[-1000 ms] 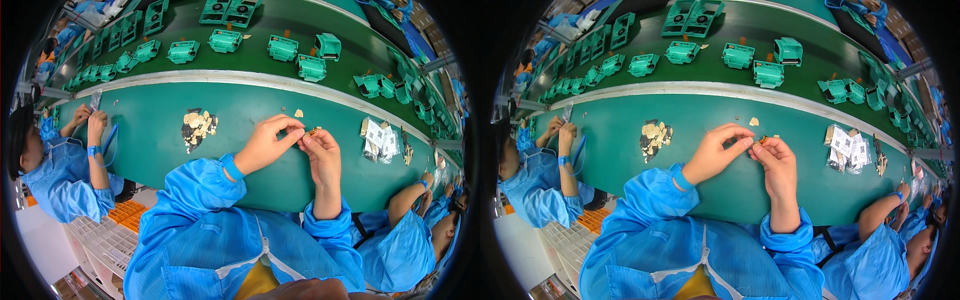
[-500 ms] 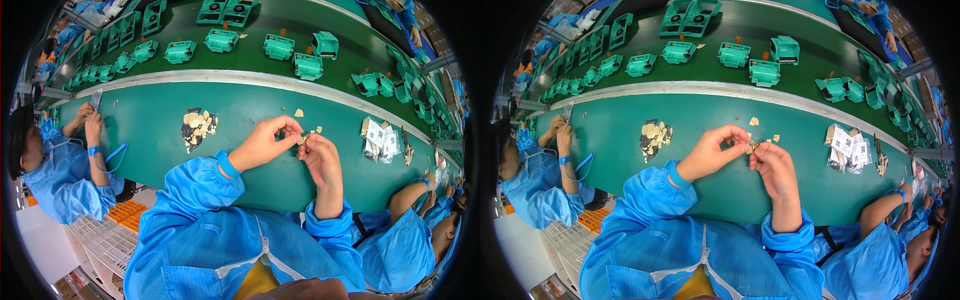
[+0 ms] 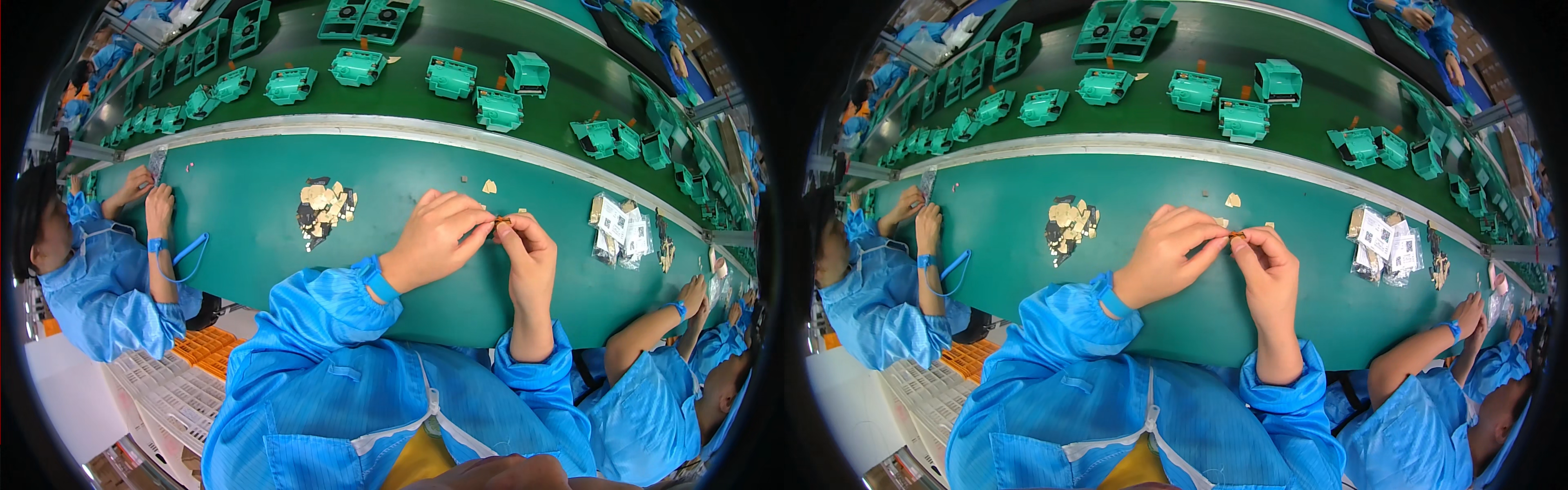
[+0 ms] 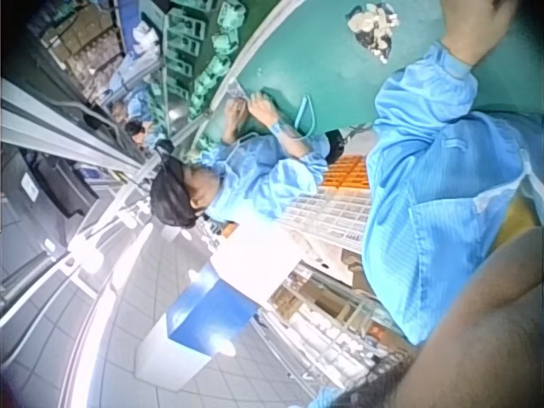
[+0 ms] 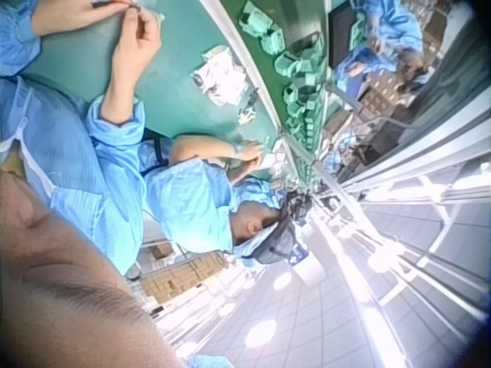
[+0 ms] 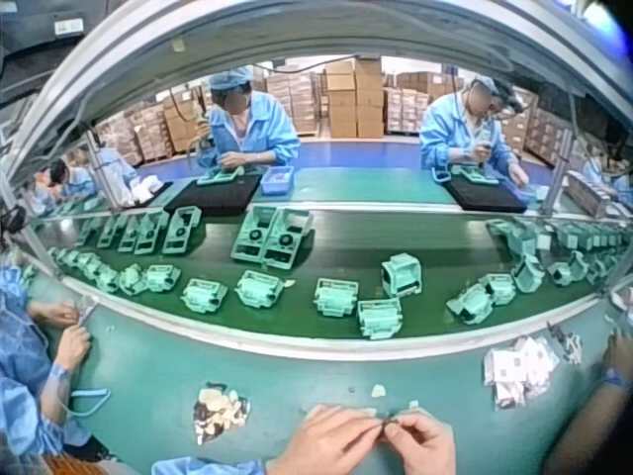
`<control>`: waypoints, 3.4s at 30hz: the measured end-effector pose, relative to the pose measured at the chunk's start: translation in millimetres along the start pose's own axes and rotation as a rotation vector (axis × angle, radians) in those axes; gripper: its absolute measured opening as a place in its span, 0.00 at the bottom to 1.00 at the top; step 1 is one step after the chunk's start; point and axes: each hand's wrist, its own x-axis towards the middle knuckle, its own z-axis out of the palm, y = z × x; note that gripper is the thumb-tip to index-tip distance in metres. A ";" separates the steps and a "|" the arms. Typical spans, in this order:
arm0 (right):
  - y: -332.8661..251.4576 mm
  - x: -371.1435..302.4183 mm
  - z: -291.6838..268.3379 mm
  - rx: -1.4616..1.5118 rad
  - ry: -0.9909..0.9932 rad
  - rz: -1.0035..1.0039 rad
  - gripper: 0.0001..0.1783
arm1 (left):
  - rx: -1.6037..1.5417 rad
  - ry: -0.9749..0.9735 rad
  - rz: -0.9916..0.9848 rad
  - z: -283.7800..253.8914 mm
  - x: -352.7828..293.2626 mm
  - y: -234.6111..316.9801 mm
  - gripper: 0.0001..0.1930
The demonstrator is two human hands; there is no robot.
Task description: The person assembles electronic components by attaching yellow and black pieces to a green plastic casing by hand.
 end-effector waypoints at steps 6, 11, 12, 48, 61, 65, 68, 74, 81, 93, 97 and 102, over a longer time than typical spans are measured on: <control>-1.9 -0.6 1.8 -0.194 0.004 -0.150 0.04 | -0.059 -0.001 -0.054 4.4 0.2 0.1 0.06; -2.7 -2.6 -0.4 -0.176 0.004 -0.154 0.03 | -0.208 -0.033 -0.206 7.8 -2.7 -1.3 0.05; -1.9 -2.3 -2.6 -0.177 0.005 -0.153 0.03 | -0.222 -0.025 -0.240 8.4 -2.1 -1.8 0.05; -3.7 -2.5 -20.8 -0.119 0.004 -0.061 0.03 | -0.116 -0.019 -0.087 23.6 3.2 9.2 0.05; -3.6 -2.9 -27.6 -0.085 0.024 -0.052 0.02 | -0.139 -0.056 -0.116 26.4 8.3 19.4 0.05; -2.6 -2.4 -33.2 -0.106 0.007 -0.049 0.02 | -0.131 -0.048 -0.095 30.8 7.1 14.9 0.05; -3.1 -2.1 -36.4 -0.133 0.010 -0.045 0.01 | -0.131 -0.035 -0.090 34.7 8.1 16.1 0.05; -2.3 -2.4 -41.3 0.020 0.027 -0.019 0.02 | -0.115 -0.030 -0.164 38.4 8.8 18.8 0.04; -9.0 -0.5 -48.4 0.245 0.045 0.046 0.03 | 0.144 -0.053 -0.223 43.7 9.0 12.5 0.03; 3.9 2.0 -61.3 -0.018 0.121 -0.057 0.03 | -0.091 -0.065 -0.081 51.4 11.8 31.6 0.16; 0.7 0.4 -57.0 -0.076 0.072 -0.094 0.04 | -0.159 -0.120 -0.096 56.5 9.3 32.4 0.18; -7.5 -1.7 -51.9 -0.137 0.021 -0.147 0.07 | -0.197 -0.132 -0.137 57.2 9.7 31.7 0.20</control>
